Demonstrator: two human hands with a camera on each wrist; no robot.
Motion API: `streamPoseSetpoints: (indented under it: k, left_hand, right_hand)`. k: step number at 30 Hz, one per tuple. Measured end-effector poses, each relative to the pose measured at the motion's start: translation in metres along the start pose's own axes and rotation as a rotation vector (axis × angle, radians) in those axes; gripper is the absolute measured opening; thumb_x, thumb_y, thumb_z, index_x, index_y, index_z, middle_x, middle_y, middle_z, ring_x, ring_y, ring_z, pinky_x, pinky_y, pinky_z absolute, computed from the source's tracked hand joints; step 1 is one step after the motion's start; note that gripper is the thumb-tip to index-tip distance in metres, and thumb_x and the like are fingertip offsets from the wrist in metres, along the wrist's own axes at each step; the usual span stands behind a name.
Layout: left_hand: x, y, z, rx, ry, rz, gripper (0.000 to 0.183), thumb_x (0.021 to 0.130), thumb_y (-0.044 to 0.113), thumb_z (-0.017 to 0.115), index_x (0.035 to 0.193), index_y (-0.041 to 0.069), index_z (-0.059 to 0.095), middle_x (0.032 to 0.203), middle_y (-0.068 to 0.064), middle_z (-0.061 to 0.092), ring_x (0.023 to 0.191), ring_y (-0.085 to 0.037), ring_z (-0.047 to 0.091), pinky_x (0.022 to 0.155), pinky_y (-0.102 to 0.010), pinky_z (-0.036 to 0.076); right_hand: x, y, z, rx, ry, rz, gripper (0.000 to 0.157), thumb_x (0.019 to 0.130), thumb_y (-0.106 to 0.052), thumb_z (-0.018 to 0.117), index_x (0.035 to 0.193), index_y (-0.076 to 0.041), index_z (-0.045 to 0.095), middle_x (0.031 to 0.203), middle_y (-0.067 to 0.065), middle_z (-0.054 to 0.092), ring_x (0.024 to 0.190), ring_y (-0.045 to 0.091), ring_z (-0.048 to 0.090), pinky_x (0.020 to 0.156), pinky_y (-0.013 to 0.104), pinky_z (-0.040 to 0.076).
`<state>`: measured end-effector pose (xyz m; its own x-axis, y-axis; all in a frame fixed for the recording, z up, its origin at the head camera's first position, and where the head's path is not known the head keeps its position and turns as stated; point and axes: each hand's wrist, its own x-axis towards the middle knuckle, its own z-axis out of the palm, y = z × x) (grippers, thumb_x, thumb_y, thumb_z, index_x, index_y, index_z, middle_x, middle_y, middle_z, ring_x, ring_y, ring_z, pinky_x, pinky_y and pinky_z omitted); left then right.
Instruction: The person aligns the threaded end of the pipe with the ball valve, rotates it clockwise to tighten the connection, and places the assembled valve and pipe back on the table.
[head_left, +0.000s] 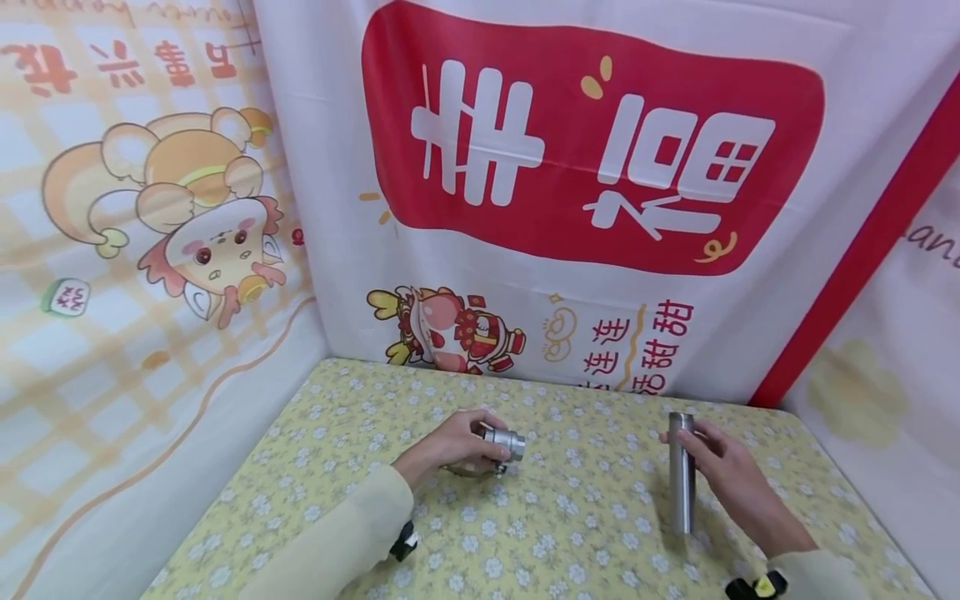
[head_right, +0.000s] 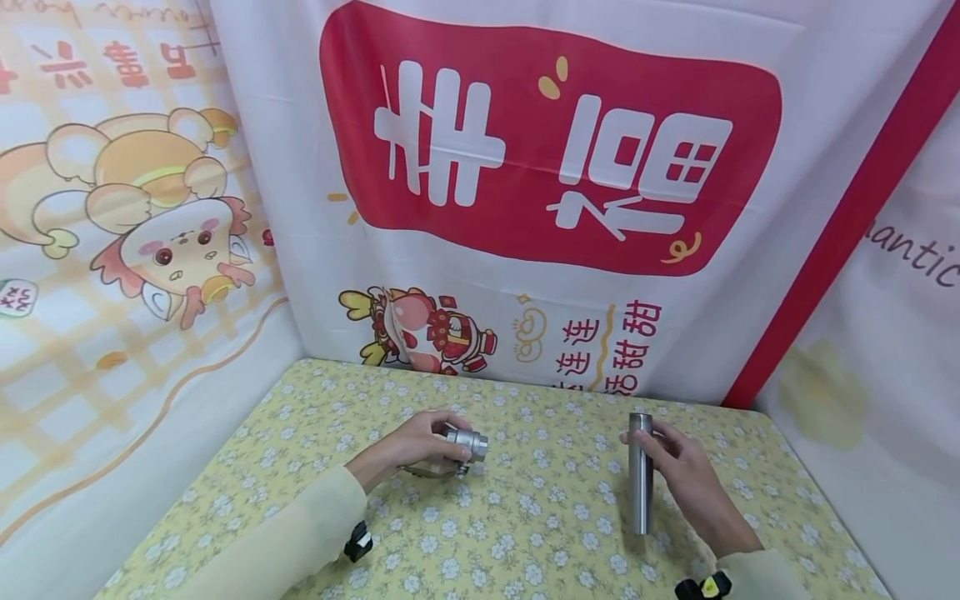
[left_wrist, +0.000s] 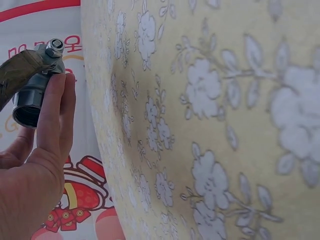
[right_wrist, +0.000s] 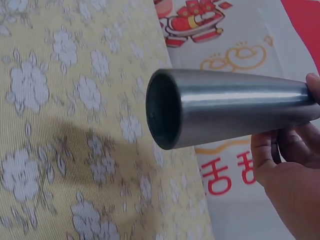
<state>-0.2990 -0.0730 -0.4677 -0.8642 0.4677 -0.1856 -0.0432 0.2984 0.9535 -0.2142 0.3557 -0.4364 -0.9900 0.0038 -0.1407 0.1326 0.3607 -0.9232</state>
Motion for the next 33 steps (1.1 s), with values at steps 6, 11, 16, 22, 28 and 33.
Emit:
streamPoseSetpoints:
  k: [6, 11, 16, 22, 28, 33]
  left_hand:
    - [-0.008, -0.001, -0.003, -0.022, 0.0, -0.017, 0.045, 0.09, 0.024, 0.093, 0.13, 0.014, 0.074, 0.123, -0.017, 0.067, 0.103, -0.026, 0.073, 0.085, -0.035, 0.069]
    - [-0.015, -0.004, -0.008, -0.02, 0.007, -0.018, 0.046, 0.089, 0.025, 0.093, 0.131, 0.014, 0.075, 0.126, -0.016, 0.067, 0.105, -0.026, 0.074, 0.086, -0.035, 0.068]
    - [-0.021, -0.007, -0.014, -0.006, 0.014, -0.033, 0.045, 0.088, 0.027, 0.094, 0.128, 0.017, 0.076, 0.127, -0.015, 0.067, 0.106, -0.026, 0.073, 0.088, -0.035, 0.068]
    - [-0.028, -0.011, -0.019, -0.004, 0.03, -0.044, 0.044, 0.088, 0.028, 0.094, 0.127, 0.017, 0.077, 0.126, -0.014, 0.068, 0.105, -0.025, 0.073, 0.088, -0.036, 0.069]
    - [-0.034, -0.015, -0.021, -0.01, 0.018, -0.033, 0.044, 0.089, 0.029, 0.093, 0.128, 0.016, 0.077, 0.125, -0.014, 0.069, 0.103, -0.024, 0.075, 0.088, -0.036, 0.069]
    - [-0.037, -0.016, -0.023, -0.035, 0.011, -0.037, 0.044, 0.09, 0.028, 0.093, 0.129, 0.016, 0.077, 0.124, -0.014, 0.069, 0.102, -0.024, 0.075, 0.088, -0.036, 0.069]
  right_hand:
    - [0.0, -0.007, 0.018, 0.058, -0.034, 0.025, 0.083, 0.112, -0.058, 0.052, 0.172, -0.006, 0.029, 0.153, 0.013, 0.064, 0.133, 0.006, 0.061, 0.113, 0.037, 0.056]
    - [0.004, -0.006, 0.029, 0.107, -0.076, 0.041, 0.081, 0.115, -0.055, 0.049, 0.172, -0.003, 0.027, 0.148, 0.011, 0.065, 0.125, 0.013, 0.066, 0.111, 0.05, 0.057]
    - [0.005, -0.004, 0.038, 0.185, -0.144, 0.043, 0.072, 0.115, -0.05, 0.052, 0.172, -0.014, 0.025, 0.143, 0.012, 0.063, 0.113, 0.023, 0.07, 0.098, 0.045, 0.064]
    - [0.005, -0.002, 0.048, 0.179, -0.251, 0.012, 0.051, 0.116, -0.047, 0.051, 0.152, -0.015, 0.035, 0.151, 0.017, 0.062, 0.106, 0.029, 0.069, 0.092, 0.046, 0.064]
    - [0.006, -0.004, 0.057, 0.14, -0.271, 0.045, 0.052, 0.114, -0.049, 0.057, 0.145, -0.01, 0.041, 0.149, 0.019, 0.065, 0.109, 0.029, 0.065, 0.089, 0.044, 0.063]
    - [0.003, -0.006, 0.064, 0.117, -0.321, 0.07, 0.05, 0.113, -0.035, 0.061, 0.147, -0.006, 0.038, 0.152, 0.027, 0.059, 0.105, 0.032, 0.066, 0.088, 0.047, 0.063]
